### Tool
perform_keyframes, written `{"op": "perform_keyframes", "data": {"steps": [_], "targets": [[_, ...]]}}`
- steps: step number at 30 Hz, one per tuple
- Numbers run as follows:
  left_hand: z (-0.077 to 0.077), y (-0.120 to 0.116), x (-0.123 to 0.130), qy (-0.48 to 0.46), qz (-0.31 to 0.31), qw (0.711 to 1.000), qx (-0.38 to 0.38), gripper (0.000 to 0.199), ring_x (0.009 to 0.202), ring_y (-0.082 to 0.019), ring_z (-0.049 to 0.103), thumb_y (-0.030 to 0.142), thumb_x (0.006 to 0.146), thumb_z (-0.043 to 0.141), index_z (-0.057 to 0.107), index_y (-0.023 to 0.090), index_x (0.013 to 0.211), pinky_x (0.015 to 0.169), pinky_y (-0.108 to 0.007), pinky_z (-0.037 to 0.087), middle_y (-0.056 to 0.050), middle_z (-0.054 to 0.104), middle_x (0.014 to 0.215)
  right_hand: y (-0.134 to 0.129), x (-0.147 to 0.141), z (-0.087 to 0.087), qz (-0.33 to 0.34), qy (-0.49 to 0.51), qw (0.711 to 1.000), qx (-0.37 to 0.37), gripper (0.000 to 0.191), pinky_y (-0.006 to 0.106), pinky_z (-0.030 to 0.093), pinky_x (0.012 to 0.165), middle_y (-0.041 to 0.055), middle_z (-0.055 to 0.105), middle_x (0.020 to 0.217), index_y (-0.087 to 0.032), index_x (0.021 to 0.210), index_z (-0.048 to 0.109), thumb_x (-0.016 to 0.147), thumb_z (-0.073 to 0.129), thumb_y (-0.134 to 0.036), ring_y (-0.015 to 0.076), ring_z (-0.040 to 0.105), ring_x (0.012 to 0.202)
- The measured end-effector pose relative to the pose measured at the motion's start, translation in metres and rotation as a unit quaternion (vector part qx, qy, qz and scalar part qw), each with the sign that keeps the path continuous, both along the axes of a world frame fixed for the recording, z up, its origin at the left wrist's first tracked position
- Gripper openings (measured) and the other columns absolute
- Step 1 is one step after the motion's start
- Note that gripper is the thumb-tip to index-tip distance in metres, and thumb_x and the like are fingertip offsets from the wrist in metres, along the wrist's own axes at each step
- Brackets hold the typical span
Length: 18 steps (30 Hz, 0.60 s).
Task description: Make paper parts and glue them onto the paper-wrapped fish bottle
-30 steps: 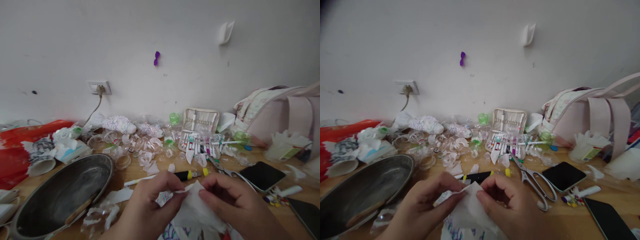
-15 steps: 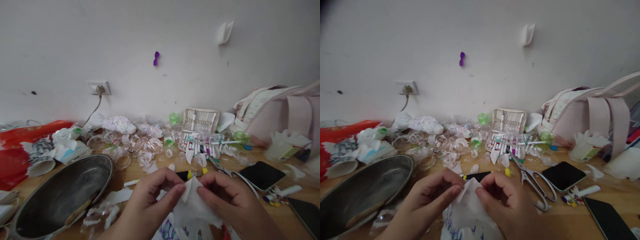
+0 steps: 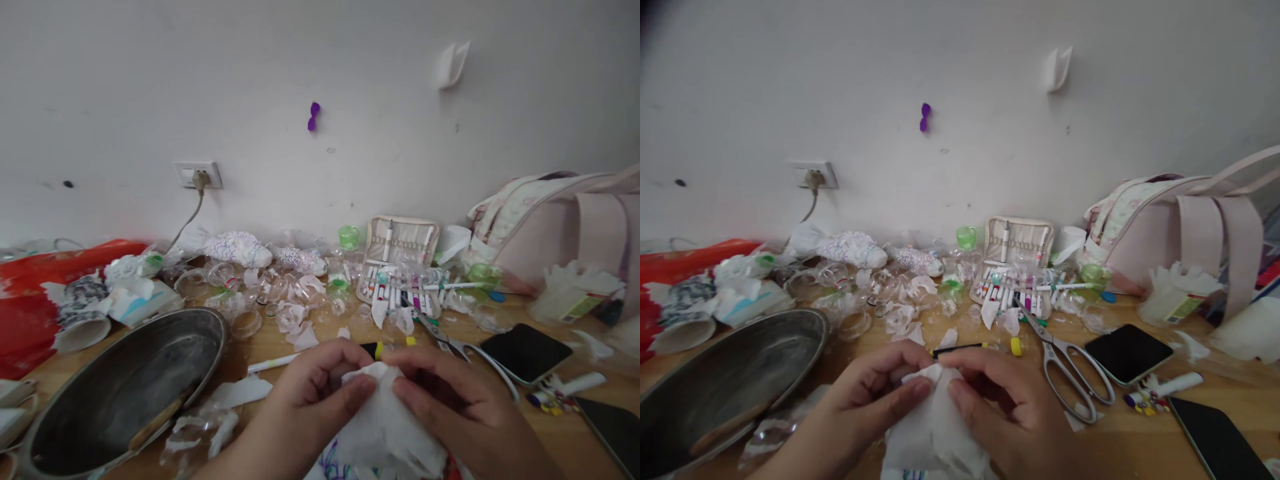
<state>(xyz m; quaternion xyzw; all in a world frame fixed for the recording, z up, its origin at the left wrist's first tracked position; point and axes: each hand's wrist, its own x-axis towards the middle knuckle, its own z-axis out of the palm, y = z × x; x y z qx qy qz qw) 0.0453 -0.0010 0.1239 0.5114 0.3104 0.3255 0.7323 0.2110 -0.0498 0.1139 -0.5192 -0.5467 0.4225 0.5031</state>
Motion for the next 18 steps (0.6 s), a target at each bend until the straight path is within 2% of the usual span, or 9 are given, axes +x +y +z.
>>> {"op": "perform_keyframes", "data": {"steps": [3,5,7,11,14,16,18], "targets": [[-0.001,0.001,0.001,-0.037,0.007,0.999,-0.023,0.026,0.054,-0.004,0.046,0.036,0.067,0.077,0.061,0.018,0.075,0.050,-0.015,0.034,0.007,0.059,0.061,0.003,0.004,-0.002,0.012,-0.107,0.982,0.153,0.028,0.019,0.049,0.063,-0.0060,0.069,0.086,-0.040,0.097,0.069,0.083,0.060,-0.017,0.0114,0.062,0.076],[-0.003,0.001,0.001,-0.059,0.007,0.997,-0.047,0.024,0.055,-0.004,0.050,0.033,0.067,0.078,0.062,0.018,0.077,0.052,-0.014,0.036,0.007,0.062,0.064,0.004,0.007,-0.005,0.018,-0.175,0.954,0.242,0.036,0.021,0.050,0.067,-0.0048,0.068,0.087,-0.039,0.108,0.065,0.084,0.058,-0.012,0.0124,0.063,0.079],[-0.005,0.001,0.001,-0.077,0.001,0.994,-0.074,0.021,0.055,-0.004,0.052,0.030,0.068,0.078,0.063,0.019,0.078,0.053,-0.014,0.038,0.006,0.065,0.065,0.004,0.010,-0.009,0.014,-0.249,0.920,0.301,0.036,0.025,0.050,0.073,-0.0017,0.067,0.095,-0.034,0.117,0.059,0.088,0.054,-0.013,0.0142,0.063,0.086],[-0.006,0.000,0.001,-0.086,-0.010,0.989,-0.122,0.017,0.053,-0.005,0.054,0.026,0.068,0.078,0.066,0.019,0.077,0.052,-0.014,0.039,0.004,0.066,0.062,0.003,0.017,-0.016,0.013,-0.384,0.846,0.371,0.031,0.029,0.047,0.087,0.0037,0.066,0.102,-0.023,0.126,0.053,0.097,0.042,-0.023,0.0162,0.060,0.094],[-0.004,-0.001,0.002,-0.084,0.022,0.985,-0.148,0.025,0.053,-0.006,0.054,0.034,0.061,0.081,0.068,0.017,0.074,0.052,-0.015,0.039,0.003,0.065,0.061,0.003,0.020,-0.015,0.032,-0.411,0.809,0.419,0.031,0.025,0.042,0.096,0.0051,0.065,0.104,-0.015,0.125,0.054,0.098,0.041,-0.021,0.0157,0.056,0.101],[-0.003,-0.002,0.002,-0.074,0.050,0.982,-0.166,0.030,0.051,-0.006,0.052,0.040,0.057,0.082,0.067,0.016,0.069,0.049,-0.015,0.038,0.003,0.063,0.057,0.003,0.019,-0.010,0.023,-0.410,0.794,0.448,0.029,0.026,0.044,0.096,0.0061,0.066,0.102,-0.013,0.120,0.057,0.098,0.038,-0.020,0.0165,0.057,0.101],[-0.004,-0.002,0.001,-0.055,0.060,0.982,-0.173,0.032,0.045,-0.005,0.048,0.042,0.055,0.082,0.065,0.017,0.065,0.044,-0.014,0.034,0.005,0.058,0.052,0.003,0.017,-0.003,0.019,-0.434,0.767,0.471,0.028,0.025,0.049,0.091,0.0059,0.069,0.098,-0.012,0.113,0.061,0.098,0.038,-0.018,0.0166,0.062,0.096]]}}
